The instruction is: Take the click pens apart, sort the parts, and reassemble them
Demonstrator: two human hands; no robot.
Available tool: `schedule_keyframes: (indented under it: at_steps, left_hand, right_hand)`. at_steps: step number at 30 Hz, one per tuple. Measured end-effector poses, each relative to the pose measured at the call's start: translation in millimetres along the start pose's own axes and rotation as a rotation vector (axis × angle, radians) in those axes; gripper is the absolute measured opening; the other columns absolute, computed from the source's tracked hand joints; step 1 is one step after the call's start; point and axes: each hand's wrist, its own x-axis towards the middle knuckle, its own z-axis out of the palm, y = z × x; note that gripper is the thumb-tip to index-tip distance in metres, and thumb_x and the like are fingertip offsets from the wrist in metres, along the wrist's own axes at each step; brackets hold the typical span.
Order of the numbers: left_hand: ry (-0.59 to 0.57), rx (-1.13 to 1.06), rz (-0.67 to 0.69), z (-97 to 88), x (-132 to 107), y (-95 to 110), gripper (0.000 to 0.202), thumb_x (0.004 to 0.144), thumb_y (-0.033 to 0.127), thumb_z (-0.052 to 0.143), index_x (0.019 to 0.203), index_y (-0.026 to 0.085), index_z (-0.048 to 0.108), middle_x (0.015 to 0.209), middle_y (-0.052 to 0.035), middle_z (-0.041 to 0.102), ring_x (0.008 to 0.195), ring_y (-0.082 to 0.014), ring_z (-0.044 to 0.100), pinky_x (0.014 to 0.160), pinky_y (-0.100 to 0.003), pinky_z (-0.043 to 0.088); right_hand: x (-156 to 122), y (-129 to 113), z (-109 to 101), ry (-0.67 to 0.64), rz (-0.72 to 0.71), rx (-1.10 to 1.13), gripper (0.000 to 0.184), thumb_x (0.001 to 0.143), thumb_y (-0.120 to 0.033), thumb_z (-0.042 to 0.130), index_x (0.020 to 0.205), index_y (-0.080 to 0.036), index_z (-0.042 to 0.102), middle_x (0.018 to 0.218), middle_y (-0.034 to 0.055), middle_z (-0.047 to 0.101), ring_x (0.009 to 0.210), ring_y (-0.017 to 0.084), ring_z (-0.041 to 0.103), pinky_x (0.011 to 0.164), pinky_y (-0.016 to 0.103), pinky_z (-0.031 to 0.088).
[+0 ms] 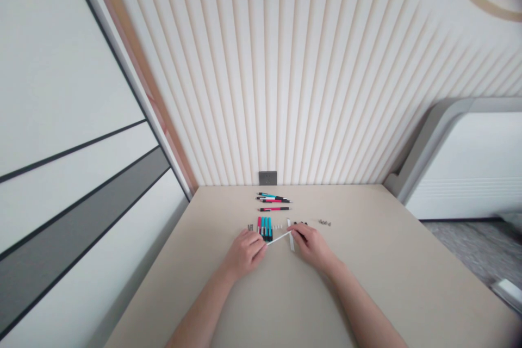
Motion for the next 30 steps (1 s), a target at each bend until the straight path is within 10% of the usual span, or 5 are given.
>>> schedule_keyframes:
  at_steps: [10,30]
  left_hand:
    - [0.086,0.239,0.035,21.4,12,25,0.028,0.091,0.018,0.051,0.064,0.018,0.059,0.065,-0.0014,0.057,0.063,-0.0147,0.053,0.067,-0.032,0.040]
    - [-0.274,0.301,-0.158,40.2,51,61,0.019,0.092,0.031,0.058,0.086,0.015,0.067,0.084,-0.0066,0.065,0.086,-0.0245,0.061,0.078,-0.039,0.044]
  right_hand:
    - [3,12,5,0.151,0.191,-0.127,0.037,0.096,-0.038,0.039,0.120,-0.020,0.062,0.086,0.0074,0.072,0.077,0.021,0.067,0.072,0.031,0.049]
    - [2,5,2,0.125,0.211,-0.149,0.033,0.094,-0.028,0.039,0.106,-0.021,0.069,0.102,0.0073,0.072,0.092,0.019,0.067,0.086,0.027,0.047]
